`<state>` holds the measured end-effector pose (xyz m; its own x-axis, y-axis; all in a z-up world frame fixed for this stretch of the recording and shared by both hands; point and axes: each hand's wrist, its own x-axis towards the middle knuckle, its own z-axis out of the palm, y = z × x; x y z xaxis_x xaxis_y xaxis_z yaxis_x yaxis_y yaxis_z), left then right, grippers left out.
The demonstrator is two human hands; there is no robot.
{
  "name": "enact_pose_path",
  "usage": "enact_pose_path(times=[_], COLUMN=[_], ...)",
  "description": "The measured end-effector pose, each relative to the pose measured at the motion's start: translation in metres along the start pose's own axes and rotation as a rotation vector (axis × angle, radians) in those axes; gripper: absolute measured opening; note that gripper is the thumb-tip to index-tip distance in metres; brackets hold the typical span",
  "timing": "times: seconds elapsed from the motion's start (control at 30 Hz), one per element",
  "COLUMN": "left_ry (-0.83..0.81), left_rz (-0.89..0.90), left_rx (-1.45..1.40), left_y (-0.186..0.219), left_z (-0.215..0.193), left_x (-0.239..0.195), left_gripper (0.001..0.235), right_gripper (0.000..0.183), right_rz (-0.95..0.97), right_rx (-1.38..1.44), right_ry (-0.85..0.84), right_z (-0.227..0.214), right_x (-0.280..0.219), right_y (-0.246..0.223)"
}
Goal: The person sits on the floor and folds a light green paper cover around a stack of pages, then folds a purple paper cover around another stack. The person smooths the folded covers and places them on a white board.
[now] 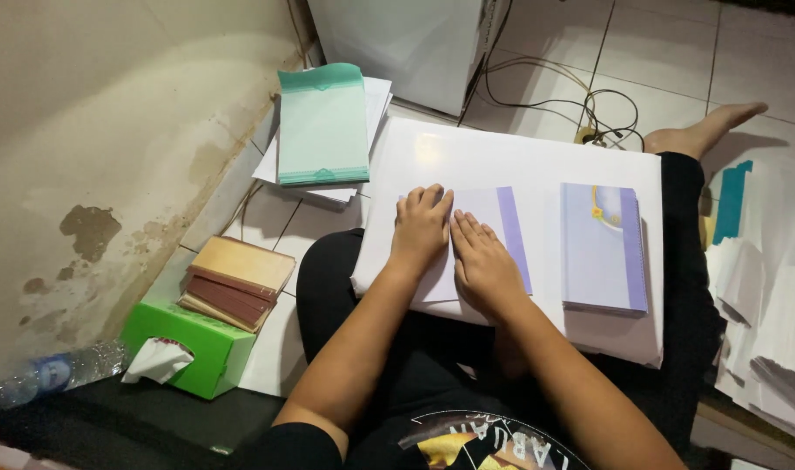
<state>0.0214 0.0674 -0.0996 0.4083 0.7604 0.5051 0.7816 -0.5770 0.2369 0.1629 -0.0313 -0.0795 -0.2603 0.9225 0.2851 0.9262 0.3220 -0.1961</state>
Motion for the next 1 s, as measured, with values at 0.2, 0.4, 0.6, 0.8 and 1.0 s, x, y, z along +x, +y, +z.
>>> enact_pose_path(times=[0.2, 0.4, 0.6, 0.8, 1.0], left_ry=[-0.027, -0.008, -0.015, -0.075, -0.145], left_rz=[0.01, 0.002, -0.023, -0.05, -0.051], left_rx=[0.007, -0.023, -0.035, -0.055, -0.043], left_y=[0.005, 0.003, 0.004, 0.004, 0.021], left_z=[-0.007, -0.004, -0.009, -0.014, -0.05], left_x=[0.0, 0.0, 0.001, 0.002, 0.005], left_gripper=[0.039, 0.037, 0.037, 0.038, 0.049], right_gripper=[0.067, 0.066, 0.063, 0.061, 0.073], right_rz=[-0.01, -0.008, 0.048, 0.111, 0.326], right_rx=[-0.076, -0.085, -0.133, -0.084, -0.092], right_ry=[-0.105, -0.111, -0.092, -0.231, -0.28], right_z=[0.016, 0.035, 0.027, -0.009, -0.025], right_x=[-0.03, 0.019, 0.031, -0.015, -0.037], right_y=[0.007, 0.031, 0.027, 0.001, -0.005])
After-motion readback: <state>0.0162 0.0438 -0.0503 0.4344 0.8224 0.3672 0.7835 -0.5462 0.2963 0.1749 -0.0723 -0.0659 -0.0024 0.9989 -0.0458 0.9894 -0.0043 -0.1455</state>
